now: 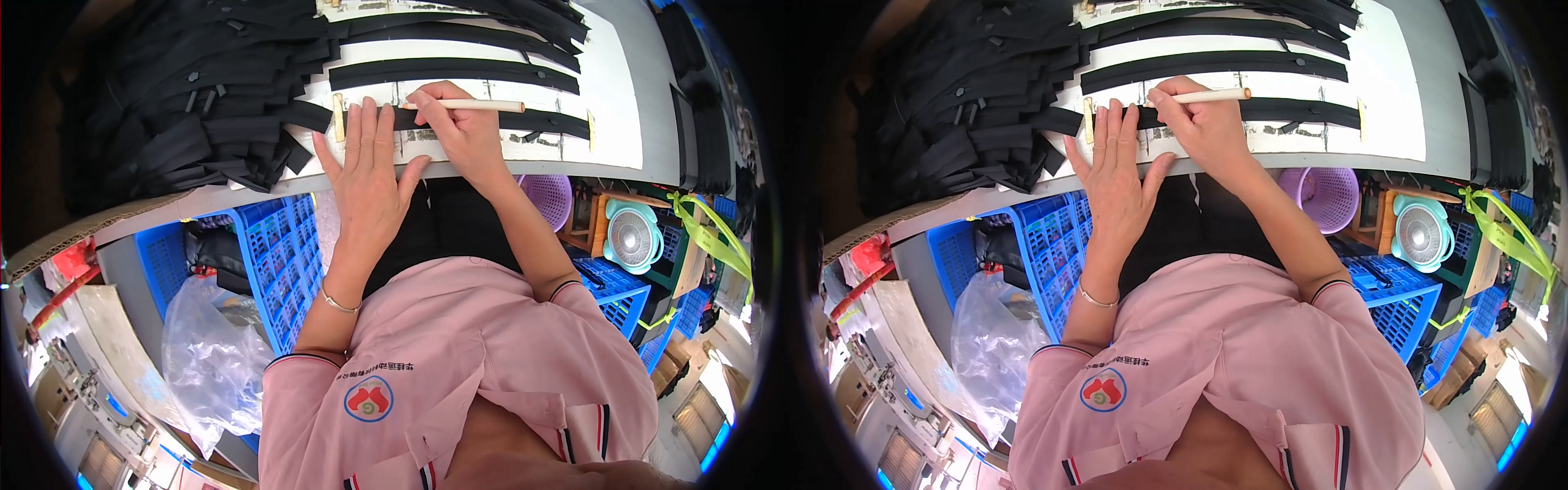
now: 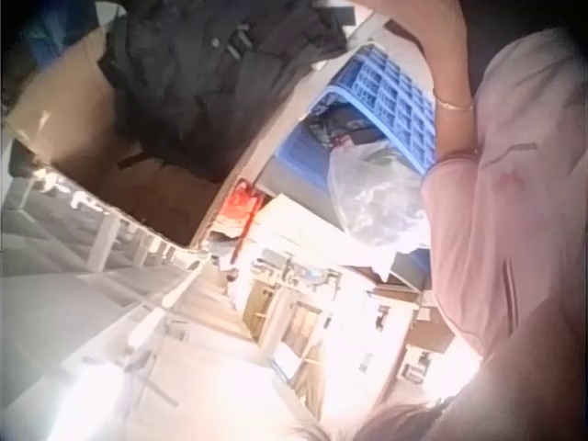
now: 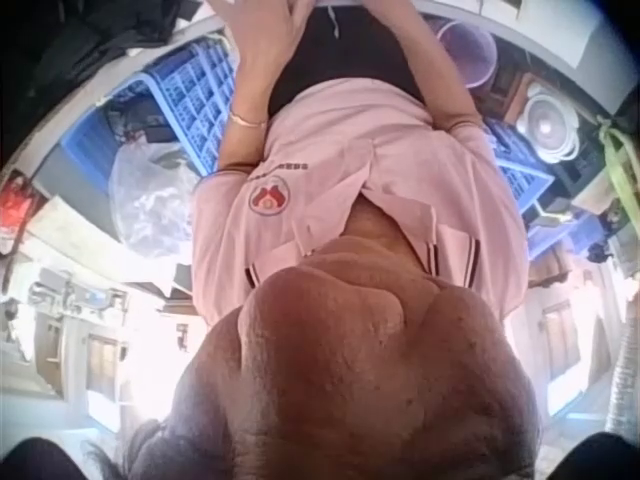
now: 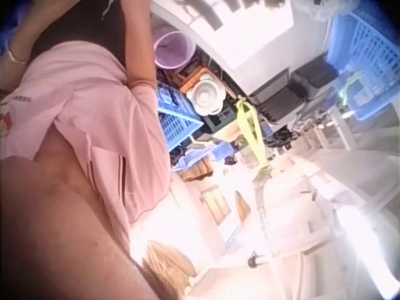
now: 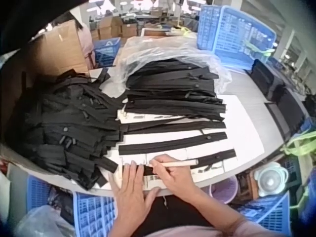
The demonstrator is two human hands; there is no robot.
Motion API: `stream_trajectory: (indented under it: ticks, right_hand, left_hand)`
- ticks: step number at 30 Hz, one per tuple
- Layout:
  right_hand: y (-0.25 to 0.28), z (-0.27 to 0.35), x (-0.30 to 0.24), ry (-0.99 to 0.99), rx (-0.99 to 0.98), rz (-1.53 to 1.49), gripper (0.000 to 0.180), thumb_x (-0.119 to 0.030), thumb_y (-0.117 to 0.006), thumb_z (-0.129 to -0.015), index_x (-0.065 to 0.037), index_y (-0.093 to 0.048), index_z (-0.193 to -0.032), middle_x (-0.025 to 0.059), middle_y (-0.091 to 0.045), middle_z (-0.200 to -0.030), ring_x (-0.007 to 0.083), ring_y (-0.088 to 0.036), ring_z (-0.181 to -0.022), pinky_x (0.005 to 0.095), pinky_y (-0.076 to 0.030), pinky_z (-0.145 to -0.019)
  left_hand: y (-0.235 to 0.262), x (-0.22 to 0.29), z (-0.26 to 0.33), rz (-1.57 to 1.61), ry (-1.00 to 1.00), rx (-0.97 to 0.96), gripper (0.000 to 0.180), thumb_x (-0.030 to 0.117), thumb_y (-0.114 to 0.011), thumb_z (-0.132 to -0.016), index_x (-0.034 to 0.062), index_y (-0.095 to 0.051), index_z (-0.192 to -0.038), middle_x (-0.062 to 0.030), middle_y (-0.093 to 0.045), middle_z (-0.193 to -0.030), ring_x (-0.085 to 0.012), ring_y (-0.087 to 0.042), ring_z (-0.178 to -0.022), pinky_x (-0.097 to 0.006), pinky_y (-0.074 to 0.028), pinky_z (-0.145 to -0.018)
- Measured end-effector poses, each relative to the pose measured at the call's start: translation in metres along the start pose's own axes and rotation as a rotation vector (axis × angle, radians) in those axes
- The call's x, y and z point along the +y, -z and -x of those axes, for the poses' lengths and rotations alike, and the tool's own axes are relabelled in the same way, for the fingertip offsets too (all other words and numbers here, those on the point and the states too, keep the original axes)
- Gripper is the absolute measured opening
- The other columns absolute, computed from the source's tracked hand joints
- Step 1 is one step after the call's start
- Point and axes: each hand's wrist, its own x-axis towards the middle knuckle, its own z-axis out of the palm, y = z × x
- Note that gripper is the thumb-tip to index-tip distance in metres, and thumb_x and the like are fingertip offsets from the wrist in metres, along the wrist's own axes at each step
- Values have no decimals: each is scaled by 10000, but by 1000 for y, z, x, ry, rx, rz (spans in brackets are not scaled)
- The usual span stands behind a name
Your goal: The recorder is inspecting and marking individual black zippers on a white workbench using a pen.
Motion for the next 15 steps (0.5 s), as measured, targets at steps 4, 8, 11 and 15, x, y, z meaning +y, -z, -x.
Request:
stream_trajectory:
  ticks: [4, 8, 11, 15]
  right_hand:
    - [-3, 1, -1, 45, -14, 12, 214, -180, -662, -1011, 27, -714, -1017, 72, -713, -817, 109, -666, -707, 256, -496, -608]
    - [-2, 1, -3, 52, -37, 64, 216, -182, -659, -1014, 28, -712, -1020, 70, -718, -836, 118, -668, -709, 260, -498, -609]
    - [-4, 2, -4, 57, -49, 110, 219, -182, -655, -1016, 30, -710, -1015, 77, -715, -845, 119, -671, -721, 266, -501, -614]
    - [-2, 3, -6, 59, -15, 69, 207, -181, -655, -1013, 14, -725, -997, 55, -677, -729, 95, -628, -645, 251, -478, -574]
  left_hand:
    - [1, -1, 1, -43, -8, -12, 731, 428, -700, -943, -22, -487, -1479, -215, -448, -1569, -339, -362, -1507, -639, -26, -1221]
    - [0, -2, 0, -22, -9, -5, 719, 417, -703, -942, -18, -493, -1475, -212, -453, -1565, -337, -366, -1505, -642, -24, -1219]
    - [-1, -2, 1, -23, -11, 1, 717, 412, -709, -937, -19, -498, -1470, -212, -455, -1562, -336, -369, -1503, -643, -25, -1218]
    - [-1, -2, 1, -13, -8, 10, 713, 397, -724, -926, -17, -507, -1464, -214, -453, -1564, -335, -372, -1502, -645, -30, -1217]
